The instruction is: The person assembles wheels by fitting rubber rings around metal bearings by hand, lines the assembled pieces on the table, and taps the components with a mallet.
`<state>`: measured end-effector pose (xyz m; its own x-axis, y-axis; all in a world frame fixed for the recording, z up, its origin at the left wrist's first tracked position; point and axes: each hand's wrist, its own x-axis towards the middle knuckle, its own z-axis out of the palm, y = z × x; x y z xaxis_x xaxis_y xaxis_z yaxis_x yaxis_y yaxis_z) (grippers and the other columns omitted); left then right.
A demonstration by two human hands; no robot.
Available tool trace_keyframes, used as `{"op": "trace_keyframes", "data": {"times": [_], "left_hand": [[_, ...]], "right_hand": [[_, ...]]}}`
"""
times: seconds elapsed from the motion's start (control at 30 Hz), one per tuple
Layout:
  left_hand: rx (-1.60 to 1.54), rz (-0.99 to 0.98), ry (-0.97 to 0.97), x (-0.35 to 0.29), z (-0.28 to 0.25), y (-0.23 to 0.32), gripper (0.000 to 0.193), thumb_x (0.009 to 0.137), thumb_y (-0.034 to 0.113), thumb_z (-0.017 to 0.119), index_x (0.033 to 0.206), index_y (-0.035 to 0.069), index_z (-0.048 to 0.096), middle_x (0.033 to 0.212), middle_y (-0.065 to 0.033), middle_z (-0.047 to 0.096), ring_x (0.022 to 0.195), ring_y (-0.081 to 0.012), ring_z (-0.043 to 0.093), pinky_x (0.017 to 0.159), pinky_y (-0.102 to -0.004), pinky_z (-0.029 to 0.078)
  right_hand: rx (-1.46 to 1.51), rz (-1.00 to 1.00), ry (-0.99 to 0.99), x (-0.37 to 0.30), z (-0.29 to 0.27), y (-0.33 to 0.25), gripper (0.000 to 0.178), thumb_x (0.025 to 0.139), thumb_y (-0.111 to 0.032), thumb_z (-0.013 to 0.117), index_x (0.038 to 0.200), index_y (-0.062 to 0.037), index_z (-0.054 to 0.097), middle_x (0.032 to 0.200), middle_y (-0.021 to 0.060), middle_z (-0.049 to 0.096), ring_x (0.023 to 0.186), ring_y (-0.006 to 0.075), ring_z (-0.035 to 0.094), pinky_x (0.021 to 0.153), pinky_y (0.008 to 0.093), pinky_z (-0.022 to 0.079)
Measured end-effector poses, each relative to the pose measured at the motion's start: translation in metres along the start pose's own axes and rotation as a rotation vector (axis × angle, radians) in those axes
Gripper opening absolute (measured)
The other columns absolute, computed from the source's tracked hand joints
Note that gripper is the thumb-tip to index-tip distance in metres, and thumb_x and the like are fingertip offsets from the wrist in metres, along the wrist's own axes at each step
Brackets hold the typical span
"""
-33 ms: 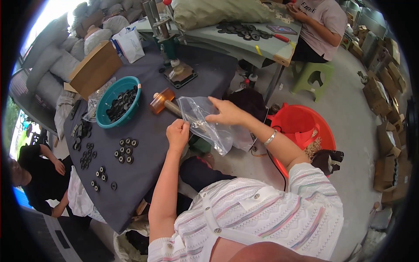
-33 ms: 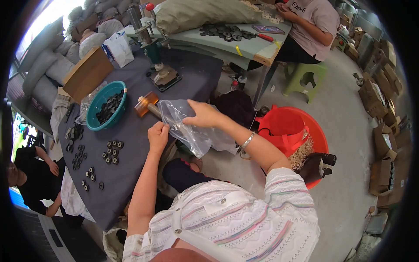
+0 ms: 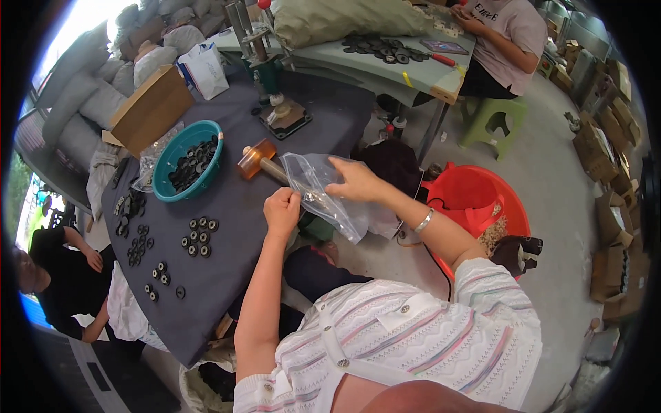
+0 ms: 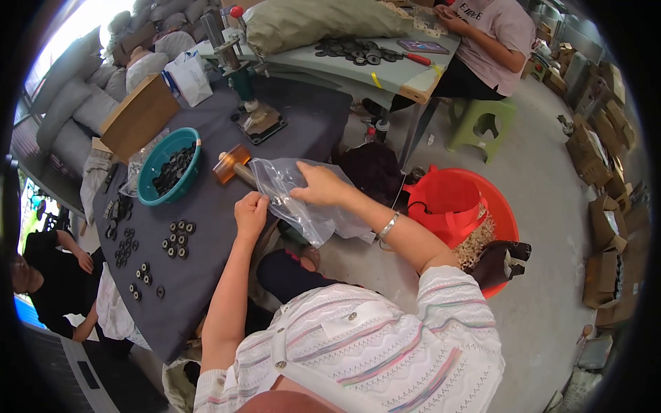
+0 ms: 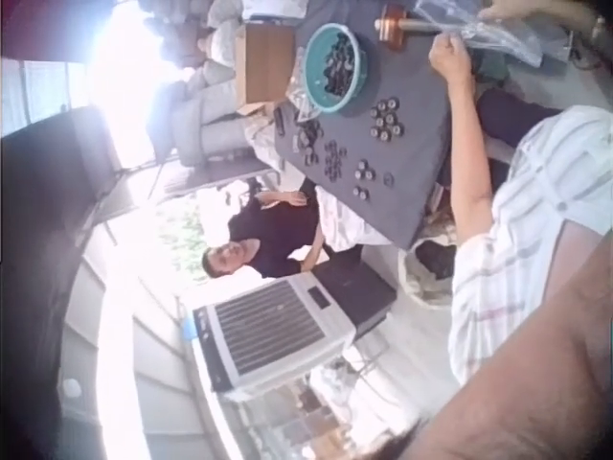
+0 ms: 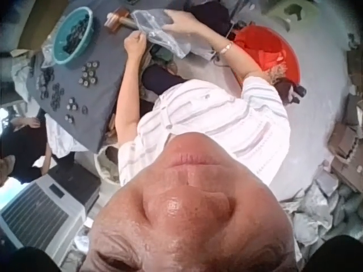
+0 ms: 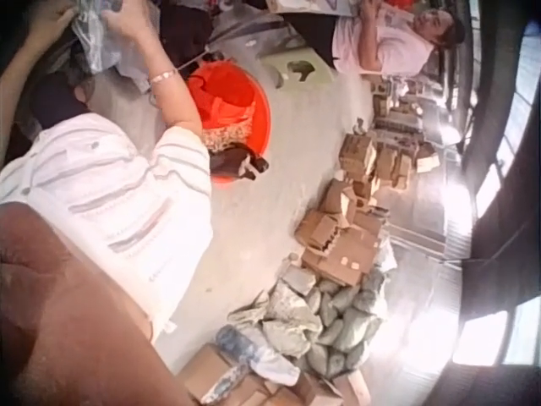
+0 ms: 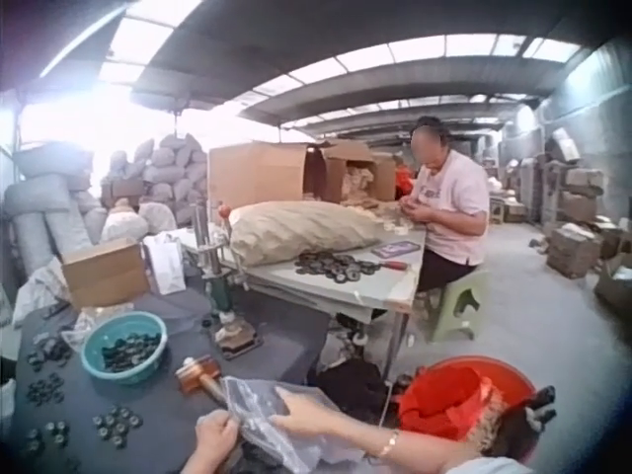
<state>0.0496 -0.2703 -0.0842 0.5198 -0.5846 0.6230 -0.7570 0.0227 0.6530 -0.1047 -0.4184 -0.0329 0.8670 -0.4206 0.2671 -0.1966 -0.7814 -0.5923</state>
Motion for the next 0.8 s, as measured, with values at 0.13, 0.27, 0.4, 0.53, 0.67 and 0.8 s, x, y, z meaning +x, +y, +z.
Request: {"op": "trace_keyframes", "data": {"times": [0.13, 0.27, 0.4, 0.53, 0.67, 0.8], "left_hand": [[-0.023, -0.045, -0.125, -0.01, 0.003, 0.02, 0.016, 0.081, 0.014, 0.059, 0.072, 0.0, 0.057, 0.067, -0.0162, 0.055, 0.06, -0.0304, 0.056, 0.056, -0.0369, 0.044], [-0.097, -0.055, -0.142, -0.025, -0.02, 0.042, 0.016, 0.085, 0.015, 0.057, 0.09, 0.001, 0.063, 0.082, -0.0164, 0.063, 0.075, -0.0327, 0.062, 0.066, -0.0373, 0.048], [-0.175, -0.268, -0.153, -0.063, -0.057, 0.033, 0.013, 0.085, 0.009, 0.057, 0.089, -0.001, 0.064, 0.073, -0.0108, 0.062, 0.062, -0.0174, 0.06, 0.058, -0.0284, 0.047], [-0.284, -0.492, -0.048, -0.117, -0.084, 0.019, 0.012, 0.085, 0.007, 0.057, 0.089, -0.001, 0.065, 0.07, -0.0045, 0.062, 0.057, -0.0088, 0.057, 0.052, -0.0237, 0.046], [-0.227, -0.511, -0.041, -0.14, -0.107, 0.023, 0.014, 0.084, 0.01, 0.057, 0.087, -0.002, 0.065, 0.07, -0.007, 0.063, 0.055, -0.0116, 0.058, 0.051, -0.0242, 0.045], [-0.13, -0.532, 0.076, -0.171, -0.154, 0.023, 0.012, 0.085, 0.007, 0.057, 0.089, -0.002, 0.065, 0.07, -0.0036, 0.062, 0.057, -0.0079, 0.056, 0.053, -0.0218, 0.045]], "right_hand": [[0.106, 0.045, 0.137, -0.015, 0.032, 0.029, 0.026, 0.069, -0.007, 0.052, 0.091, 0.0022, 0.062, 0.083, 0.0243, 0.061, 0.082, 0.0383, 0.06, 0.073, 0.0433, 0.047], [0.081, 0.106, 0.412, -0.038, -0.002, 0.057, 0.025, 0.074, 0.001, 0.051, 0.097, 0.0006, 0.061, 0.082, 0.0175, 0.064, 0.073, 0.0208, 0.063, 0.067, 0.0316, 0.048], [-0.208, 0.112, 0.571, -0.058, -0.038, 0.059, 0.028, 0.078, -0.004, 0.052, 0.105, -0.0045, 0.057, 0.084, 0.0216, 0.062, 0.076, 0.0361, 0.062, 0.066, 0.0425, 0.048], [-0.573, 0.024, 0.479, -0.054, -0.007, 0.089, 0.035, 0.077, -0.005, 0.05, 0.112, -0.0057, 0.055, 0.092, 0.0183, 0.064, 0.08, 0.0348, 0.063, 0.068, 0.0435, 0.05], [-0.617, 0.204, 0.118, -0.07, 0.054, 0.165, 0.042, 0.082, -0.005, 0.044, 0.123, -0.0064, 0.051, 0.1, 0.0177, 0.063, 0.095, 0.0331, 0.06, 0.082, 0.0427, 0.047], [-0.702, 0.215, -0.219, -0.087, 0.11, 0.194, 0.056, 0.08, -0.02, 0.06, 0.13, -0.0073, 0.041, 0.119, 0.0166, 0.055, 0.107, 0.0326, 0.055, 0.09, 0.0456, 0.043]]}}
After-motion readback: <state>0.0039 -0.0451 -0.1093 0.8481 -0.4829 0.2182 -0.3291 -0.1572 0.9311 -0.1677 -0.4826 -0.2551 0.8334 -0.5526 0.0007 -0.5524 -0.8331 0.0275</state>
